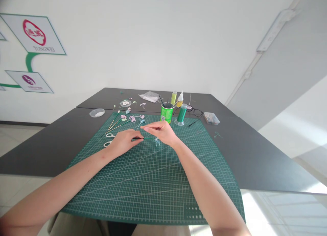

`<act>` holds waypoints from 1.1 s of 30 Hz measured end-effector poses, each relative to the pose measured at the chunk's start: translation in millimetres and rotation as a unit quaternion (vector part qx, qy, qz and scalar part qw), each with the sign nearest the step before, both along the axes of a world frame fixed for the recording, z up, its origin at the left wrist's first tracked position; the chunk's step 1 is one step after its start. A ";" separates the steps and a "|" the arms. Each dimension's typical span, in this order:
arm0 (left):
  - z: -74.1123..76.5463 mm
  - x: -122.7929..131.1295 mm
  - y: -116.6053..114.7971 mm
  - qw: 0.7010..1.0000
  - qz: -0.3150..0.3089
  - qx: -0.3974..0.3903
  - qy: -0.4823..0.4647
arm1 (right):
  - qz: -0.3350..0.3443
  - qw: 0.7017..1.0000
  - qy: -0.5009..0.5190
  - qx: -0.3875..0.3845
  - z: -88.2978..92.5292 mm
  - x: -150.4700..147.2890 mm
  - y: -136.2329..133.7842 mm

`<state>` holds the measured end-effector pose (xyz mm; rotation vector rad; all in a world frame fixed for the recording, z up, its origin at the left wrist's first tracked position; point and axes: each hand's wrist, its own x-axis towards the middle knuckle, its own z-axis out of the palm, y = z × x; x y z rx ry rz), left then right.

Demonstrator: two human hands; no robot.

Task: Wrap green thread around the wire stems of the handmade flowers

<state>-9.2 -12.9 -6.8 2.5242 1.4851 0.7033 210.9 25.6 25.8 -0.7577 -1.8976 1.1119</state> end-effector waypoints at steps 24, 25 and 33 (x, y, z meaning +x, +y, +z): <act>5.7 2.7 -7.0 0.994 -0.066 0.015 -0.080 | -0.069 0.995 -0.060 -0.047 -15.9 12.3 29.4; 5.6 2.7 -6.8 0.993 -0.062 0.015 -0.097 | -0.066 0.994 -0.063 -0.055 -16.6 12.3 30.3; 5.8 2.0 -1.8 0.968 0.009 0.022 -0.250 | -0.013 0.989 -0.127 -0.070 -30.5 11.9 39.2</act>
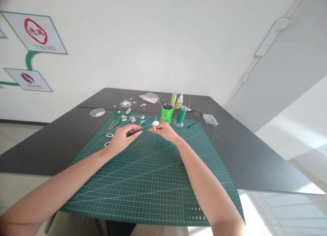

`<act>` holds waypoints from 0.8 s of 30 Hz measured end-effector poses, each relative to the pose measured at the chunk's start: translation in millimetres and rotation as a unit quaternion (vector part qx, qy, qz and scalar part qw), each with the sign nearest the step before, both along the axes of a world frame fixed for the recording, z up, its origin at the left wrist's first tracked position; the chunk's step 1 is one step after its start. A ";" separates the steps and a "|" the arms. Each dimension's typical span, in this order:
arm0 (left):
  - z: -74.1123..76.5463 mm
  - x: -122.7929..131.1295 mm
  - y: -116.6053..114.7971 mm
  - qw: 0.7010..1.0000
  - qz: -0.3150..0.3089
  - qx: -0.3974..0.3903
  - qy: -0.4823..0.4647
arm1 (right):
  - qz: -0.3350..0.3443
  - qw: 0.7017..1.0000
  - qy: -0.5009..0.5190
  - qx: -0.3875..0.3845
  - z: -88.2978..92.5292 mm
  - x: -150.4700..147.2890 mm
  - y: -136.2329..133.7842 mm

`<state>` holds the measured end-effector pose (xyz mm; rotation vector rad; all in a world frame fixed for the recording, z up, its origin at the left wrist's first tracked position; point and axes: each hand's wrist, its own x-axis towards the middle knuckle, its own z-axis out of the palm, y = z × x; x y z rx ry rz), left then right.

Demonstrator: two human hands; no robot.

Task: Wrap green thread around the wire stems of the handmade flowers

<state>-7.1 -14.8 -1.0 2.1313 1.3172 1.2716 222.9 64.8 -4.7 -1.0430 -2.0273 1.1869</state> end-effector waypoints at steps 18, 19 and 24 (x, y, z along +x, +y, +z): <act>-5.3 -9.7 18.5 0.973 0.048 -0.126 -0.187 | -0.009 0.976 0.149 -0.155 3.2 -0.5 -5.7; -4.9 -10.2 19.3 0.967 0.046 -0.143 -0.203 | -0.028 0.973 0.171 -0.156 3.4 -0.6 -5.2; -4.3 -11.6 21.6 0.952 0.043 -0.167 -0.253 | -0.180 0.974 0.112 -0.078 3.5 0.0 0.8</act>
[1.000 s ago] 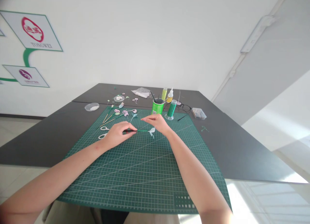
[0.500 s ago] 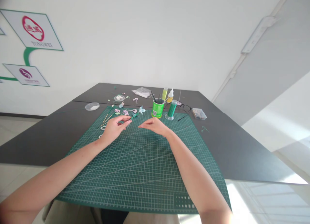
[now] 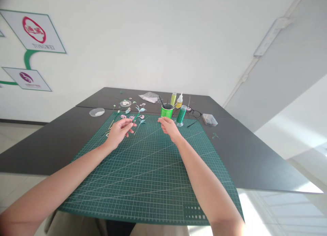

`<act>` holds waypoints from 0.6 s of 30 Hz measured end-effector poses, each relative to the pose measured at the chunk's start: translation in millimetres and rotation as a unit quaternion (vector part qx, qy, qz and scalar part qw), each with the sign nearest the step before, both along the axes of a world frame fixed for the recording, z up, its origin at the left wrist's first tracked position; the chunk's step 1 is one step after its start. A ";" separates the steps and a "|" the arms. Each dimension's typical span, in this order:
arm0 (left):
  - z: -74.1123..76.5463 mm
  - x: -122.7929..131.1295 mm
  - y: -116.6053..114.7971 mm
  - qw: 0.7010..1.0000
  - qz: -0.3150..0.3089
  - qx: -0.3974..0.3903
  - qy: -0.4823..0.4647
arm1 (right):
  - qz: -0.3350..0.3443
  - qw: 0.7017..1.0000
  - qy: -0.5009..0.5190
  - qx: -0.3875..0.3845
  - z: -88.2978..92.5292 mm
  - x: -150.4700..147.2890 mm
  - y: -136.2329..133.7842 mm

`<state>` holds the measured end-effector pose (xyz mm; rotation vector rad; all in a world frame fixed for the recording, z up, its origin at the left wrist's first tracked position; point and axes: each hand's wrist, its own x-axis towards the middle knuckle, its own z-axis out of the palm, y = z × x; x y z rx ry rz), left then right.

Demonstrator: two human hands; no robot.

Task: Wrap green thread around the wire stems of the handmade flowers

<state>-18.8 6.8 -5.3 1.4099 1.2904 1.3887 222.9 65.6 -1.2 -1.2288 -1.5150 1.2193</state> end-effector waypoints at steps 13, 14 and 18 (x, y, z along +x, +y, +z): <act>3.0 0.4 -0.7 0.999 0.010 0.004 -0.043 | -0.162 0.963 -0.203 0.076 -6.4 23.5 16.8; 3.2 0.5 -0.8 0.999 0.012 0.002 -0.046 | -0.165 0.960 -0.211 0.078 -7.0 25.9 17.8; 4.7 -1.0 -0.3 0.998 0.025 0.002 -0.050 | -0.176 0.953 -0.233 0.081 -9.2 34.4 22.5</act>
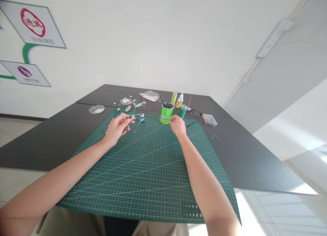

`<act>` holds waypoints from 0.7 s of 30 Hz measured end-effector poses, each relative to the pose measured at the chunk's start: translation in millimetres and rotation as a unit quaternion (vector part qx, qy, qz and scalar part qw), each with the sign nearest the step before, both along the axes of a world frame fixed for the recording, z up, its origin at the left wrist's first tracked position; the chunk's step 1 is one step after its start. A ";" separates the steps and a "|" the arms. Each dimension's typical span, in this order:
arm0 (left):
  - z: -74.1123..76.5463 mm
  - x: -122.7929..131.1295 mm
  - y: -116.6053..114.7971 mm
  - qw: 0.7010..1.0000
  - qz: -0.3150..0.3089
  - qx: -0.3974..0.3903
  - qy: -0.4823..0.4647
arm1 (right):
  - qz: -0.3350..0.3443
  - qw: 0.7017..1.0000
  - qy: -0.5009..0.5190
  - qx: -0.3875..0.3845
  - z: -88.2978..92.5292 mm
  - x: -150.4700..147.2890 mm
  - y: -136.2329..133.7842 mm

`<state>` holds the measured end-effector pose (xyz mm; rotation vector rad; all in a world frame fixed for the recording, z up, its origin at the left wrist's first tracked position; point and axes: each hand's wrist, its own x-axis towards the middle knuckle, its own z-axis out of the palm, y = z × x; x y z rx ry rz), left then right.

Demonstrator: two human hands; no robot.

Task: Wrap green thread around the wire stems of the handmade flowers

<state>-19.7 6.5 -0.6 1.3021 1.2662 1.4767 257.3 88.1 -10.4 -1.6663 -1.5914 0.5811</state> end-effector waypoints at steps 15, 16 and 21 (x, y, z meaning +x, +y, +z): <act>-8.3 -3.9 8.2 1.000 -0.009 -0.012 0.011 | 0.027 0.995 -0.021 0.099 -1.6 -11.9 -3.5; -8.2 -3.2 7.8 1.000 -0.015 -0.017 0.014 | 0.041 0.993 -0.014 0.107 -2.7 -17.1 -5.4; -6.8 2.8 3.8 0.998 -0.046 -0.039 0.029 | 0.156 0.977 0.036 0.138 -10.9 -38.6 -16.1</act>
